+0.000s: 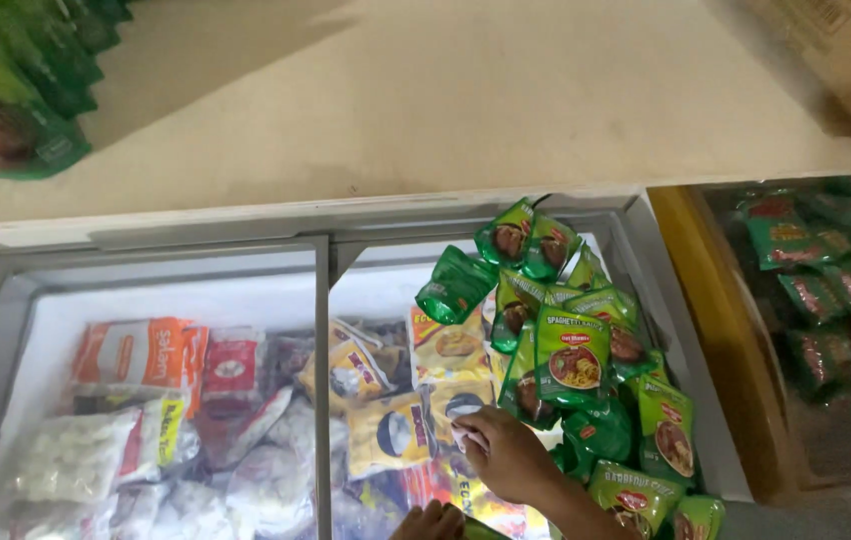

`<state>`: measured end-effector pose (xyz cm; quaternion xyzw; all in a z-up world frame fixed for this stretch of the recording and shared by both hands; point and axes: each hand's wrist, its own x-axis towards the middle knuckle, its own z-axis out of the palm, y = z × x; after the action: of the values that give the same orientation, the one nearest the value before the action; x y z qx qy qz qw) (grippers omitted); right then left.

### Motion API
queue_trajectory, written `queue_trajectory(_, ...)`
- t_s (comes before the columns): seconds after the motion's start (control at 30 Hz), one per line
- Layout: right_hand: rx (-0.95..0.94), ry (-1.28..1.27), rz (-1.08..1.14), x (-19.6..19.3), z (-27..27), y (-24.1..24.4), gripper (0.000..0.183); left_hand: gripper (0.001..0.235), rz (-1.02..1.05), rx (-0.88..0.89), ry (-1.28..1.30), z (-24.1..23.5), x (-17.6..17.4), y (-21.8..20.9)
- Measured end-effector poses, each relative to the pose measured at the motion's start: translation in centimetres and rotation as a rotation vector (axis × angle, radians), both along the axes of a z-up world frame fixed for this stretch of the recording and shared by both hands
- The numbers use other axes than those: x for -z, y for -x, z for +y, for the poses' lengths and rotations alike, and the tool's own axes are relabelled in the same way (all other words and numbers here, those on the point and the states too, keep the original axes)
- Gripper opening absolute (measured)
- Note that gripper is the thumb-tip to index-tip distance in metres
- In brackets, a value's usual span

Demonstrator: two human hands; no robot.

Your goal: Cleaning and organizing sauce packets on a shelf above a freezer unit.

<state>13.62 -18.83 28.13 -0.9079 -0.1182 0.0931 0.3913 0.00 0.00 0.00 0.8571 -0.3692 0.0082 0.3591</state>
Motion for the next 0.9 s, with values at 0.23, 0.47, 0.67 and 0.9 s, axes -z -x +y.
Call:
queue_trajectory(0.23, 0.095, -0.096, -0.361, -3.0, -0.4, -1.6, 0.026, 0.058, -0.038, -0.198, -0.138, 1.7, -24.3, -14.2)
queue_trajectory(0.47, 0.281, -0.065, -0.139, -0.3, -1.2, -4.7, 0.036, 0.047, -0.028, -0.717, -0.248, 0.1, -28.6, -19.4)
queue_trajectory(0.67, 0.043, -0.089, -0.205, -1.8, -0.7, -4.8, 0.068, 0.037, 0.253, -0.72, 0.163, -1.0, -32.0, -20.3)
queue_trajectory(0.9, 0.214, -1.055, 0.445, 4.9, -1.6, -5.5, 0.042, 0.1, -0.225, -0.95, 0.295, -2.8, -35.9, -20.1)
